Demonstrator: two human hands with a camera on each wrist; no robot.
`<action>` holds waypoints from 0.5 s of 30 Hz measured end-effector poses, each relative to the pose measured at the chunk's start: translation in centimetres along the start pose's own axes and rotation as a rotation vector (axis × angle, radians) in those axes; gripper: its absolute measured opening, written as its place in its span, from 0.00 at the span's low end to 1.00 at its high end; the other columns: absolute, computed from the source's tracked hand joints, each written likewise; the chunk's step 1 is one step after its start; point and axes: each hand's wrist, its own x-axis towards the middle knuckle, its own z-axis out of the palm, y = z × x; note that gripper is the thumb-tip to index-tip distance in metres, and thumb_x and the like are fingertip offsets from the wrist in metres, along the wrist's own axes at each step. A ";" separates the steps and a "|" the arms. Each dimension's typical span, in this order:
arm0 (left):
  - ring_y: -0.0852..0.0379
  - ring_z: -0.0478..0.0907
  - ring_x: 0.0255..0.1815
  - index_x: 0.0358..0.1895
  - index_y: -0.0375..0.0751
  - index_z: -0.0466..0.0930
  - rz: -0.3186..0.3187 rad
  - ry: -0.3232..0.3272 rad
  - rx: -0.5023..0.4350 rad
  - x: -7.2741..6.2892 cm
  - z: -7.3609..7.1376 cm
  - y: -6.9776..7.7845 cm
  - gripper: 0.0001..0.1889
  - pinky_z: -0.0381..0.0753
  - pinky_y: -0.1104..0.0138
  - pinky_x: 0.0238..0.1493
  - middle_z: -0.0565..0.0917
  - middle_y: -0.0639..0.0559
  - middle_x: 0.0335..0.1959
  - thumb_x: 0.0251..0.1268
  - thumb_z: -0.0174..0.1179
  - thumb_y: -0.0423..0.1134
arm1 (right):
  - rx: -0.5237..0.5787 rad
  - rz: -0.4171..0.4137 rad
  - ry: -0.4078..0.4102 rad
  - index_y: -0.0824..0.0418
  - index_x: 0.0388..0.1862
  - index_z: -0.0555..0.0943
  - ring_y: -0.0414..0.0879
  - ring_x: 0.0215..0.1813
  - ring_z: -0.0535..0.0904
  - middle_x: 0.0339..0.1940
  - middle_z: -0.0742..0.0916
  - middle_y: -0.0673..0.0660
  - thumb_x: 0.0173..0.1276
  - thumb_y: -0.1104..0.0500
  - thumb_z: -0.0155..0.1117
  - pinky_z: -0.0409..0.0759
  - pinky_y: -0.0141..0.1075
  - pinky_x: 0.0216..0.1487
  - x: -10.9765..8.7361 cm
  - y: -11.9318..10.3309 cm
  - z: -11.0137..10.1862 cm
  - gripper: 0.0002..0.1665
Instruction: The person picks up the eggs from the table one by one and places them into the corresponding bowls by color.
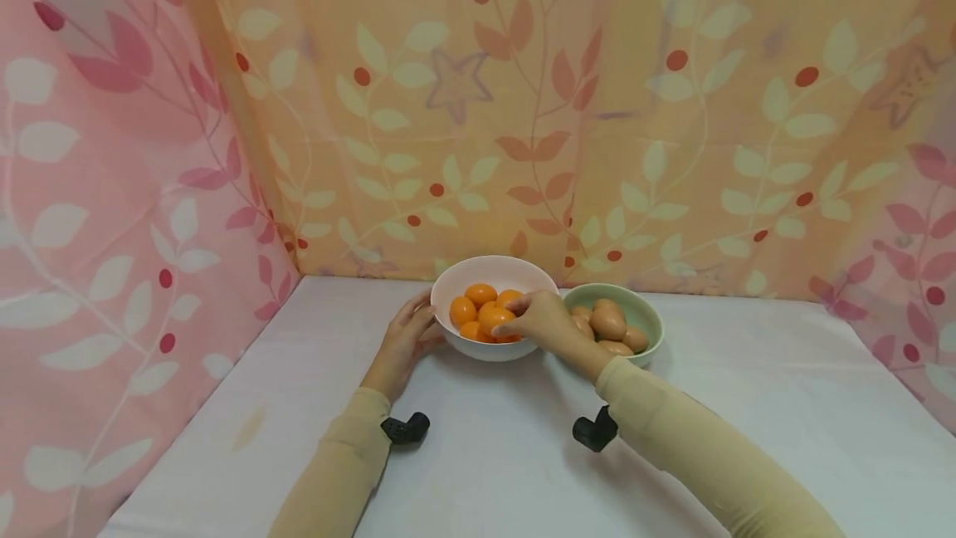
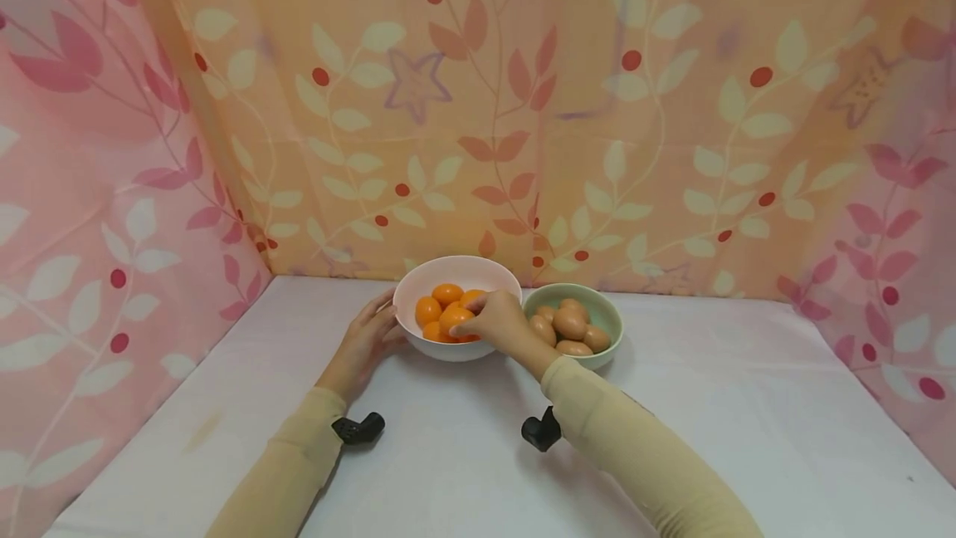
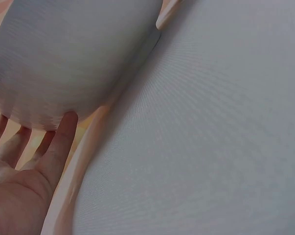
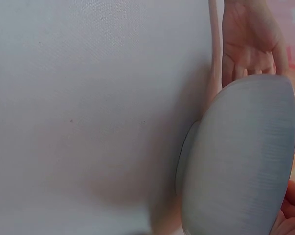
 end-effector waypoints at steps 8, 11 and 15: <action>0.45 0.71 0.69 0.72 0.53 0.67 -0.007 -0.006 -0.013 0.0 0.1 0.1 0.26 0.81 0.60 0.57 0.66 0.53 0.75 0.74 0.55 0.47 | -0.080 0.017 0.012 0.62 0.44 0.88 0.47 0.40 0.80 0.35 0.89 0.55 0.51 0.52 0.82 0.84 0.35 0.48 0.2 -0.3 0.2 0.24; 0.45 0.72 0.67 0.72 0.54 0.67 -0.014 0.006 -0.013 0.0 0.1 0.3 0.25 0.81 0.60 0.56 0.67 0.54 0.75 0.75 0.55 0.46 | -0.096 0.019 0.009 0.62 0.44 0.88 0.47 0.40 0.79 0.36 0.89 0.55 0.51 0.51 0.82 0.83 0.34 0.48 0.2 -0.5 0.3 0.24; 0.48 0.74 0.64 0.72 0.53 0.68 -0.019 0.020 -0.017 0.1 0.2 0.2 0.25 0.82 0.61 0.55 0.68 0.53 0.74 0.74 0.55 0.45 | -0.093 0.027 -0.008 0.62 0.47 0.87 0.48 0.41 0.79 0.36 0.88 0.56 0.53 0.51 0.80 0.83 0.35 0.48 0.0 -0.5 0.2 0.25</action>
